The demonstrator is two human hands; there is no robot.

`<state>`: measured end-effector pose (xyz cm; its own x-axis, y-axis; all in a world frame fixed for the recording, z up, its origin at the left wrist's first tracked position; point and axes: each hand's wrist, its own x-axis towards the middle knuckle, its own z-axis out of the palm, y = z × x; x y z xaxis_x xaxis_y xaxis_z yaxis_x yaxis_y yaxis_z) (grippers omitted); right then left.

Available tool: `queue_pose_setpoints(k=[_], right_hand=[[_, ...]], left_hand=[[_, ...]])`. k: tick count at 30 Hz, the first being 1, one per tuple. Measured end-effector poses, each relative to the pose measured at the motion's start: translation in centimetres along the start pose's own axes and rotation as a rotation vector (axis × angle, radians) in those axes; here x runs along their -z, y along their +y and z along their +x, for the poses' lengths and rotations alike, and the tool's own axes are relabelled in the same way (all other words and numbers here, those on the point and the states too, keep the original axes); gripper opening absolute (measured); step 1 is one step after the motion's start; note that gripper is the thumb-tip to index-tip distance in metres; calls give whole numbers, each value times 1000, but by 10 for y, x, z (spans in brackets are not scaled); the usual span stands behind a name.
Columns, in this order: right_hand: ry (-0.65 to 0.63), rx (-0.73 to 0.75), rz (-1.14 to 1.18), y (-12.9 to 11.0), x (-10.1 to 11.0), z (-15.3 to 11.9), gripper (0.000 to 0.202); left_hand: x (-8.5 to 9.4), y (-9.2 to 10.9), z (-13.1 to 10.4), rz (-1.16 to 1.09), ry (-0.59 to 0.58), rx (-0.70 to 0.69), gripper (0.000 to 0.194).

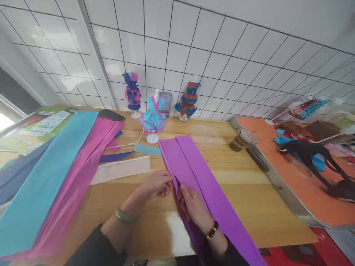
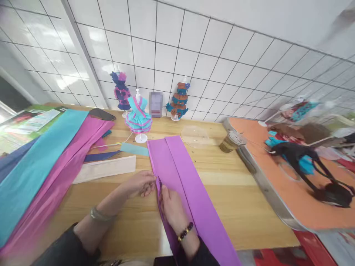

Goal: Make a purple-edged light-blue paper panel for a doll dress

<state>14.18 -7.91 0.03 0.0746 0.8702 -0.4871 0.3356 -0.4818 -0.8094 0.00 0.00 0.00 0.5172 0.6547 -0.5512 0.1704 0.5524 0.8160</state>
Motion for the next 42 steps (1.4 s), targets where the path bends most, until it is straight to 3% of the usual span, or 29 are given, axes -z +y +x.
queue_pose_setpoints(k=[13, 42], right_hand=[[-38, 0, -9, -16, -5, 8, 44], [47, 54, -96, -8, -9, 14, 45]], left_hand=[[1, -2, 0, -42, -36, -16, 17], [2, -4, 2, -73, -50, -21, 19]])
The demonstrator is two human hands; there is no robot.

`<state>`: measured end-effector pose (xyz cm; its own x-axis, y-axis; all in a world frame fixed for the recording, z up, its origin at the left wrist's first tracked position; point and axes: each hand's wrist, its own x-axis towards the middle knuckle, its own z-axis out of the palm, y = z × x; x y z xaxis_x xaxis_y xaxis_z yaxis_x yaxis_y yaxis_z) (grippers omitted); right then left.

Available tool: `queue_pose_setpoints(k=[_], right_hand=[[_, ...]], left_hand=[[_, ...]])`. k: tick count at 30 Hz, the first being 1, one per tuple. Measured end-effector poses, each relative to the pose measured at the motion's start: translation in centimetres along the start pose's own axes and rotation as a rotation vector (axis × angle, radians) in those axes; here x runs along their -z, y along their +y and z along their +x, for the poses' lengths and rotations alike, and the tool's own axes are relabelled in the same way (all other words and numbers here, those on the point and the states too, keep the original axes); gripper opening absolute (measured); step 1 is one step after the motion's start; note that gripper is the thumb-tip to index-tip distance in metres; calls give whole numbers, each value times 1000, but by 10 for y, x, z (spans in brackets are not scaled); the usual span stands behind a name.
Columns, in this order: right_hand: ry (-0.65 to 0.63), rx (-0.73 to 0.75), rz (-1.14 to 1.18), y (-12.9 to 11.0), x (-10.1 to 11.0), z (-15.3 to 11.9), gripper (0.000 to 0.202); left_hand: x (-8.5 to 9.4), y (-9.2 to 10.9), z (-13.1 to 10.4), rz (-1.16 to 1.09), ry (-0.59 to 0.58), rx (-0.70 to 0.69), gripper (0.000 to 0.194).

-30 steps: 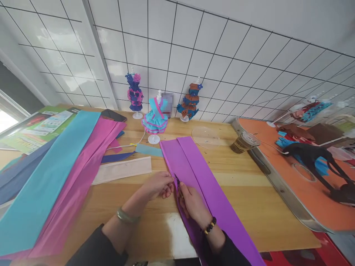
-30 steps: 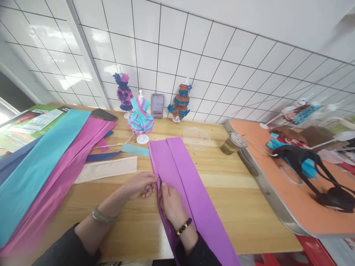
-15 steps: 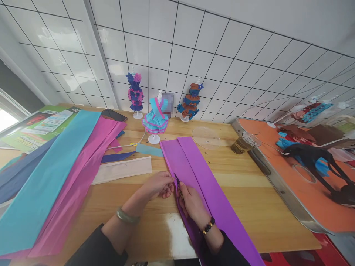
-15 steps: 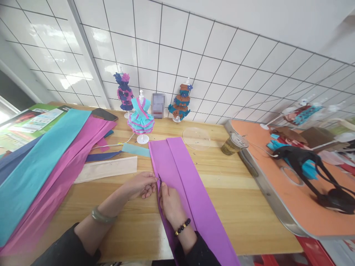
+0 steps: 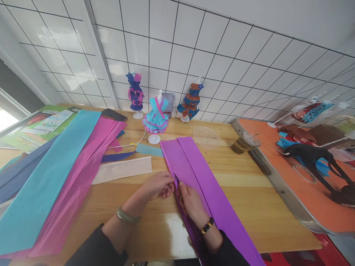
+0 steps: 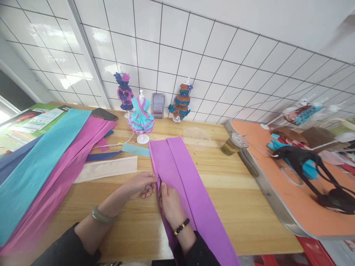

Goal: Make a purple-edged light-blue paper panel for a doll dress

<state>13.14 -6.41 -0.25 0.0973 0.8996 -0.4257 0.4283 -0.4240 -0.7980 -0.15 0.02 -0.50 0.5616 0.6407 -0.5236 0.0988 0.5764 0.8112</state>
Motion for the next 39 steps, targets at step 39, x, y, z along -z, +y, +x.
queue_pose_setpoints(k=[39], right_hand=[[-37, -71, 133, -7, -3, 6, 43]], left_hand=[[9, 14, 11, 25, 64, 17, 21]])
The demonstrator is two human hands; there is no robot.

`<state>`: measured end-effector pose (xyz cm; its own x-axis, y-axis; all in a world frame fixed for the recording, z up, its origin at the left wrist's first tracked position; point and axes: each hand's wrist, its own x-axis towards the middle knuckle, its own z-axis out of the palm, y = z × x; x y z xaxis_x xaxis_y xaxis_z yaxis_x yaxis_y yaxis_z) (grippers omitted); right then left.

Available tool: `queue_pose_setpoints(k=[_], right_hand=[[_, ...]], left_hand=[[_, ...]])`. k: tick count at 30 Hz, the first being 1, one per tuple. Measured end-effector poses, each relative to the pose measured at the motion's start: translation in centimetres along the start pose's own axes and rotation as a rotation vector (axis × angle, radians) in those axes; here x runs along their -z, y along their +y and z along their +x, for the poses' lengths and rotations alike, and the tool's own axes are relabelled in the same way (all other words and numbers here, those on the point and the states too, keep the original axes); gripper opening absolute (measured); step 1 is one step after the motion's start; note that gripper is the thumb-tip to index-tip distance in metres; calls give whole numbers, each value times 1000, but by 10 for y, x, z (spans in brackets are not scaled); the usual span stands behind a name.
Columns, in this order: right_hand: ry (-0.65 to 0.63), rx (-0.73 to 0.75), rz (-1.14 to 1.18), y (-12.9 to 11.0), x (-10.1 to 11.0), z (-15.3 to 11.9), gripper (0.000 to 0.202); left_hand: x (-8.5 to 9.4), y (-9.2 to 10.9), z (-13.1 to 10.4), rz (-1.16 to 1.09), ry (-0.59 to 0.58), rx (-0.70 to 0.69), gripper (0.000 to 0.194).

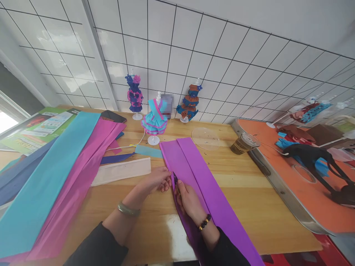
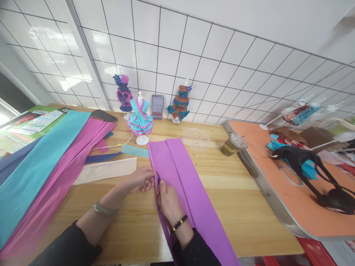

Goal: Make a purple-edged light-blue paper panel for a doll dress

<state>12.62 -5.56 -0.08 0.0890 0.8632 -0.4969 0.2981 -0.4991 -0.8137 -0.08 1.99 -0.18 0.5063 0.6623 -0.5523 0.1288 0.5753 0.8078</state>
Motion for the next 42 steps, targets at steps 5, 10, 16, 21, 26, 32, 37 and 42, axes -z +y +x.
queue_pose_setpoints(k=[5, 10, 16, 21, 26, 32, 37, 42], right_hand=[[-2, 4, 2, -2, -1, 8, 43], [4, 32, -19, -1, -1, 11, 45], [8, 32, -30, -5, -2, 12, 45], [11, 33, -34, -7, -3, 11, 45], [19, 42, -37, -6, -3, 12, 44], [20, 46, -52, -2, -4, 16, 47], [25, 49, -81, -2, -4, 16, 46], [52, 74, -116, 1, -3, 18, 46]], left_hand=[[1, -3, 3, -6, -1, -11, 16], [1, -4, 3, -9, 4, -11, 19], [1, -4, 2, -14, 7, -5, 21], [0, -4, 2, -20, 4, -6, 16], [0, -3, 1, -21, 4, -7, 14], [0, -3, 1, -20, 0, -8, 14], [0, -4, 2, -23, -3, -11, 14], [1, -6, 3, -25, 5, -14, 14]])
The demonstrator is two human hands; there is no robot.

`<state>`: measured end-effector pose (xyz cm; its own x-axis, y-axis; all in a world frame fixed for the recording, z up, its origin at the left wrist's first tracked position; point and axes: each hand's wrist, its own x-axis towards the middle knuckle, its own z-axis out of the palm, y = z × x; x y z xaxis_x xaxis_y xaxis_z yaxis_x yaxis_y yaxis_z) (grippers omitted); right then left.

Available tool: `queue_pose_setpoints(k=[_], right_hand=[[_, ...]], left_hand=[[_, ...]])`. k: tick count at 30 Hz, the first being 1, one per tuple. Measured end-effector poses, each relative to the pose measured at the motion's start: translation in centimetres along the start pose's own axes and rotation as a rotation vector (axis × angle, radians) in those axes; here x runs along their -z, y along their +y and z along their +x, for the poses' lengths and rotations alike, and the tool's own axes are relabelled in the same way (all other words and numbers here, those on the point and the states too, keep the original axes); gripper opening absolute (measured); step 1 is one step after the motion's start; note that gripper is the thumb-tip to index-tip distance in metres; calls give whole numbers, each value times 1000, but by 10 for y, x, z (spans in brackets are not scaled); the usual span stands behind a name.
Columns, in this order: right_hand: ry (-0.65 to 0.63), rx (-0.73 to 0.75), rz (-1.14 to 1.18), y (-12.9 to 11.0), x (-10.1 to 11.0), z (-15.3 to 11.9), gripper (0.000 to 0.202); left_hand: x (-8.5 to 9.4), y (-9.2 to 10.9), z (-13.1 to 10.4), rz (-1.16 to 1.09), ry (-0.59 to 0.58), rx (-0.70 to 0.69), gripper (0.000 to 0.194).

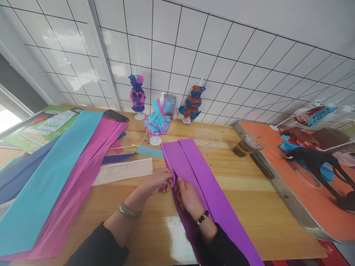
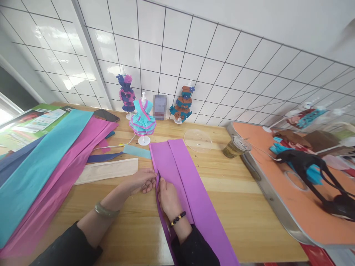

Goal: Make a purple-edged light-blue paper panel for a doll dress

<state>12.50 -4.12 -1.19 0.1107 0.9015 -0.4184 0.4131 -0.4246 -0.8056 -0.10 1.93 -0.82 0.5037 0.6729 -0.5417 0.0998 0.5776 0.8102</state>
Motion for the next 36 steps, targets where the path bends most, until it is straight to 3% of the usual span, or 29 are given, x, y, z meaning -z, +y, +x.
queue_pose_setpoints(k=[16, 25, 36], right_hand=[[45, 61, -85, 6, -1, 6, 44], [62, 57, -110, 3, 0, 3, 46], [24, 23, -75, -1, 2, 1, 47]], left_hand=[[1, -1, 0, -12, -5, 3, 15], [7, 12, -5, -14, -35, 55, 18], [7, 14, -1, 23, 29, 10, 20]])
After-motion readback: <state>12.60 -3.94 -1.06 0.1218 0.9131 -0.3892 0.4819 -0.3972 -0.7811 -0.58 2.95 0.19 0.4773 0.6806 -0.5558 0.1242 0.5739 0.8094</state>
